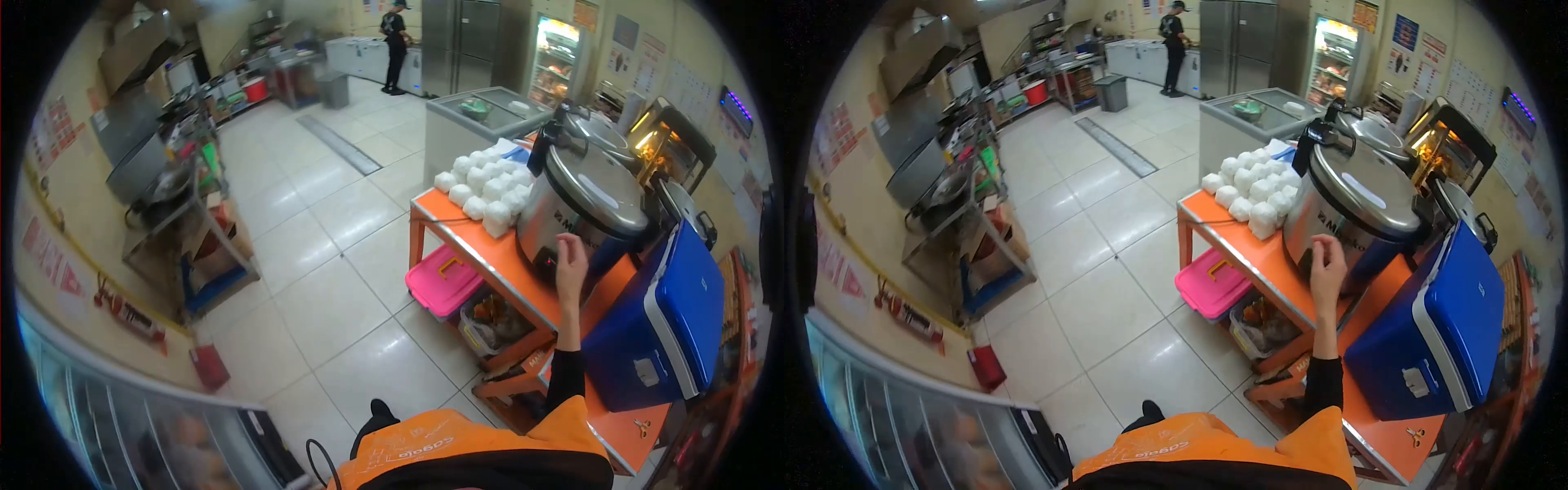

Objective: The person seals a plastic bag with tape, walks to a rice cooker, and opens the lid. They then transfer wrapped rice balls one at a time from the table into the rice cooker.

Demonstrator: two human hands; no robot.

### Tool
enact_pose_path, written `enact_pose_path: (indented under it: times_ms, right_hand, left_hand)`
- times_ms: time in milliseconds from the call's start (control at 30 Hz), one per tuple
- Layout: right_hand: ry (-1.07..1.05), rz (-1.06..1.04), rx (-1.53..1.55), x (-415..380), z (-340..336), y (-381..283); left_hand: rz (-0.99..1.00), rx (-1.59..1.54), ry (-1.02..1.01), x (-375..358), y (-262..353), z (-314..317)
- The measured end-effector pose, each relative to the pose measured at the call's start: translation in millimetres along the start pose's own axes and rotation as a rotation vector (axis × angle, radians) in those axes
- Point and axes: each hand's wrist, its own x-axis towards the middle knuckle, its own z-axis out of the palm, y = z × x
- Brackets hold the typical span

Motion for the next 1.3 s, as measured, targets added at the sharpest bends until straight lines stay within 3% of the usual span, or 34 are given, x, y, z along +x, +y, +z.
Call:
enact_pose_path:
  times_ms: [133, 167, 200, 233, 333, 367, 400, 467, 533, 667, 700, 800, 833, 933, 967, 1067, 1200, 1300]
  right_hand:
    - [0.218, -0.071, -0.193, 43, 15, 16]
    - [0.244, -0.094, -0.254, 49, 19, 6]
    - [0.268, -0.115, -0.316, 53, 22, 5]
    - [0.231, -0.087, -0.422, 59, 17, 17]
    - [0.34, -0.091, -0.885, 78, 28, 28]
    - [0.287, -0.063, -0.938, 83, 27, 41]
    - [0.274, -0.06, -1.015, 88, 30, 51]
    - [0.277, -0.038, -1.117, 92, 37, 68]
    - [0.323, -0.068, -1.197, 92, 40, 83]
    - [0.457, -0.041, -1.197, 106, 44, 90]
    - [0.451, -0.008, -1.267, 108, 43, 92]
    - [0.448, -0.021, -1.413, 110, 34, 105]
    - [0.437, -0.024, -1.442, 110, 32, 105]
    - [0.41, 0.026, -1.48, 106, 33, 99]
    - [0.4, 0.034, -1.496, 107, 33, 98]
    - [0.391, 0.089, -1.454, 106, 32, 93]
    - [0.402, 0.226, -1.391, 93, 23, 82]
    - [0.418, 0.4, -1.301, 86, 11, 63]
  left_hand:
    - [0.506, 0.15, 0.398, 147, 107, -126]
    - [0.571, -0.076, 0.378, 172, 182, -165]
    - [0.806, -0.165, 0.375, 174, 274, -210]
    - [0.834, -0.126, 0.264, 190, 362, -245]
    - [1.503, -0.327, 0.156, 88, 626, -320]
    - [1.623, -0.248, 0.158, 51, 688, -332]
    - [1.679, -0.23, -0.059, 13, 738, -340]
    - [1.956, -0.249, -0.015, -36, 820, -328]
    - [2.085, -0.213, -0.2, -56, 900, -300]
    - [2.077, -0.267, -0.288, -80, 1026, -244]
    - [2.035, -0.244, -0.51, -79, 1052, -232]
    - [2.114, -0.184, -0.722, -90, 1104, -212]
    - [2.049, -0.132, -0.928, -96, 1113, -213]
    - [1.887, -0.095, -1.199, -92, 1145, -201]
    - [1.629, -0.061, -1.41, -91, 1145, -203]
    - [1.784, -0.089, -1.385, -84, 1141, -190]
    - [1.798, -0.271, -1.193, -96, 1102, -188]
    - [1.866, -0.295, -0.847, -107, 1066, -181]
